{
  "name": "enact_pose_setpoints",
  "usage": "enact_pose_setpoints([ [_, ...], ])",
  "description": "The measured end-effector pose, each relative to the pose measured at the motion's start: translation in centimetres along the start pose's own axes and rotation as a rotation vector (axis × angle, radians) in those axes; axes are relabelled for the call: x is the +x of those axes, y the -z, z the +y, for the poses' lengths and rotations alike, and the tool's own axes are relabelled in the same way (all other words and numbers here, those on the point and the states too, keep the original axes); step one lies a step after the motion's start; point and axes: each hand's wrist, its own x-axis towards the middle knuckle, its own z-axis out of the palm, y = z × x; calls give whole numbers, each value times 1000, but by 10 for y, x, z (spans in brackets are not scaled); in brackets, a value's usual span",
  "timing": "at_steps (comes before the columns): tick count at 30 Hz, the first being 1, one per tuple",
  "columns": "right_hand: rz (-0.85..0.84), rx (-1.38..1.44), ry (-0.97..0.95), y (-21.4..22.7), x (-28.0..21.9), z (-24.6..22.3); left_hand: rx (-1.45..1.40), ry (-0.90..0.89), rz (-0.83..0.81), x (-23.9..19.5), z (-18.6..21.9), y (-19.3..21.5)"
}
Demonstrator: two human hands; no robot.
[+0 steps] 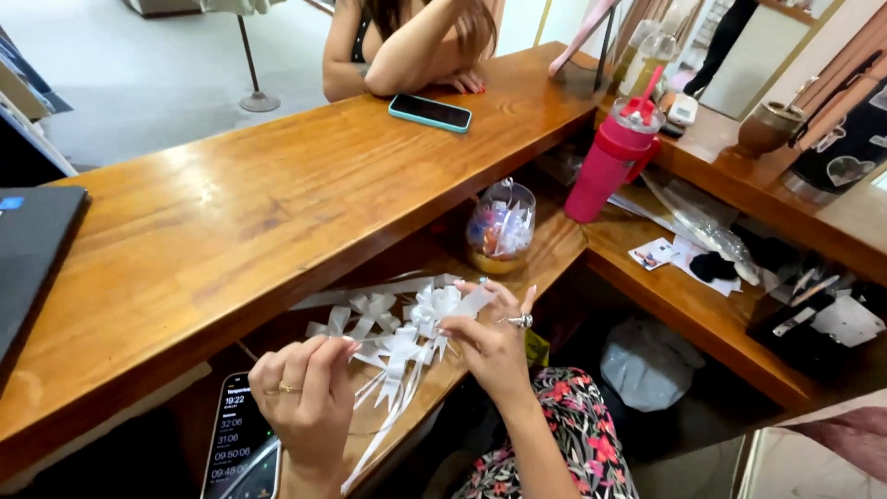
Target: Assembling small white decorative bows from pre-cut ribbon strips at a counter
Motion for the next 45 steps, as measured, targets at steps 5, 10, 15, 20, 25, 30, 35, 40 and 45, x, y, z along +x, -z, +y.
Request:
enact_pose_setpoints([
  [5,-31,5,-14,1,-5,-5,160,161,-161,-12,-6,-5],
  [10,-82,-51,31,-2,4,-16,10,118,-230,-14,24,-17],
  [15,-113,-139,129,-5,-1,-24,-219,-136,-403,-38,44,-38],
  [20,-128,-148,140,-5,-3,-24,-169,-91,-418,-49,35,-47],
  [25,-143,-148,159,-6,-4,-25,-172,-91,-399,-47,31,-43],
  [30,-152,-117,152,-5,2,-26,-117,-92,-281,-43,24,-41],
  [35,-171,-60,145,-8,3,-24,-93,-88,-297,-41,19,-35],
  [40,-184,-71,149,-10,-1,-28,-122,42,-392,-56,16,-41],
  [45,1,274,-181,3,0,-42,-149,389,-404,-77,15,-47],
])
